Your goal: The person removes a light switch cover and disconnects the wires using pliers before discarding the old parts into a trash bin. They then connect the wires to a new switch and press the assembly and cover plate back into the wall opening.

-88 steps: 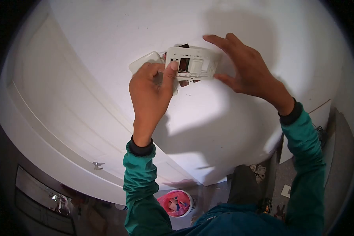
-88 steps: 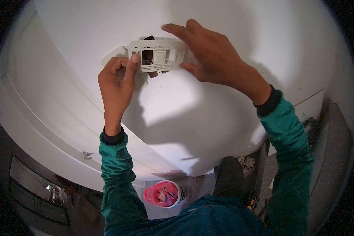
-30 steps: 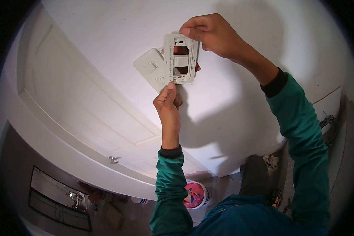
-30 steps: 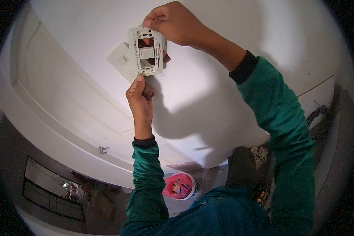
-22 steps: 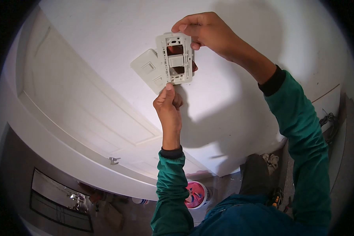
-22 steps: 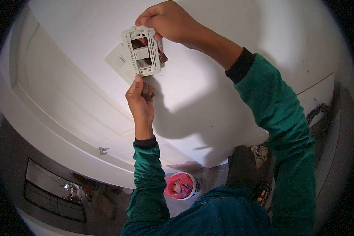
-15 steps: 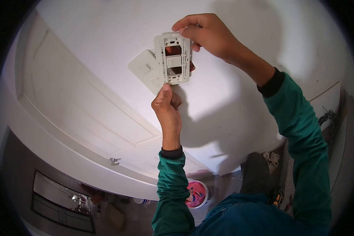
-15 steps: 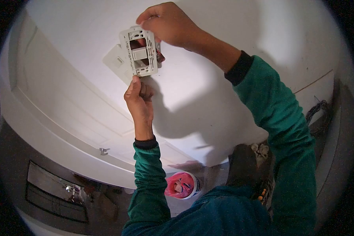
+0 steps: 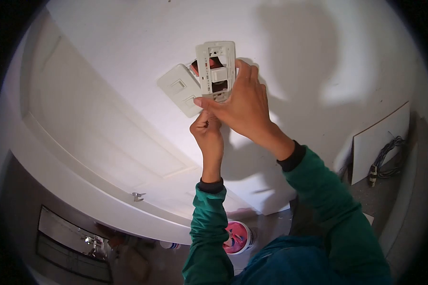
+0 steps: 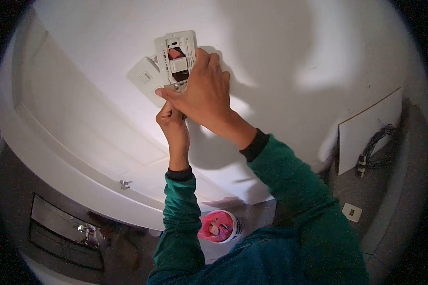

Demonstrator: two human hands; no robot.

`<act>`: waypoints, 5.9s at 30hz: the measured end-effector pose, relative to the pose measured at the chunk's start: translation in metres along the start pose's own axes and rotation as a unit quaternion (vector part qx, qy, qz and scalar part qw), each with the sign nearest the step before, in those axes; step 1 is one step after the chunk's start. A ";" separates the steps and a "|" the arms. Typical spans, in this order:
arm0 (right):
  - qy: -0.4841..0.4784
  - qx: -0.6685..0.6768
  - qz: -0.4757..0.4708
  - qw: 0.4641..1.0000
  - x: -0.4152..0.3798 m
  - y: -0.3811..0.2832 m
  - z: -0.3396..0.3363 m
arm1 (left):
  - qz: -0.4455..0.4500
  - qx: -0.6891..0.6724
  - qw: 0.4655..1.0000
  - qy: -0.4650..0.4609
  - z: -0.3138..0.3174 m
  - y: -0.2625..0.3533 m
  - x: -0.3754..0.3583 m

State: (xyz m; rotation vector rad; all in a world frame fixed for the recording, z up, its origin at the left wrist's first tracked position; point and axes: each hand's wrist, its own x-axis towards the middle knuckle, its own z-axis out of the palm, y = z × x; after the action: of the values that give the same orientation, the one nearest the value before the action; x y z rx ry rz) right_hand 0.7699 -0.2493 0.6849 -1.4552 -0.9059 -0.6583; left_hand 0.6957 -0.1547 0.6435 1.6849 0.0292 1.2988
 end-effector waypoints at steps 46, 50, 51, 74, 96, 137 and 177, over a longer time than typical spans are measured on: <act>-0.072 0.020 -0.046 0.996 0.016 0.018 -0.019 | 0.413 0.601 0.683 0.041 0.014 0.025 0.073; -0.082 0.015 -0.063 0.995 0.019 0.021 -0.021 | 0.412 0.589 0.694 0.050 0.016 0.024 0.079; -0.082 0.019 -0.071 0.994 0.020 0.021 -0.021 | 0.417 0.594 0.685 0.061 0.016 0.023 0.081; -0.260 0.112 0.062 0.957 0.039 0.029 -0.098 | 0.279 0.383 0.876 -0.084 0.001 0.049 0.041; -0.204 0.214 -0.052 0.954 -0.009 0.051 -0.074 | 0.023 0.192 0.955 -0.223 -0.008 0.045 0.027; -0.311 0.275 0.401 0.817 0.027 0.062 -0.107 | -0.212 -0.299 0.913 -0.182 0.027 -0.011 0.009; -0.337 0.057 -0.223 0.913 0.085 0.002 -0.107 | 0.123 0.180 0.960 -0.178 0.002 0.063 0.024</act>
State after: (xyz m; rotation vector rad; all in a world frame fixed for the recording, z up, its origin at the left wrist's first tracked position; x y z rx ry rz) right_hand 0.8295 -0.3422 0.7654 -1.3925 -1.8229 -0.4081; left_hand 0.6767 -0.1762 0.7043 2.2763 -0.1724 1.1989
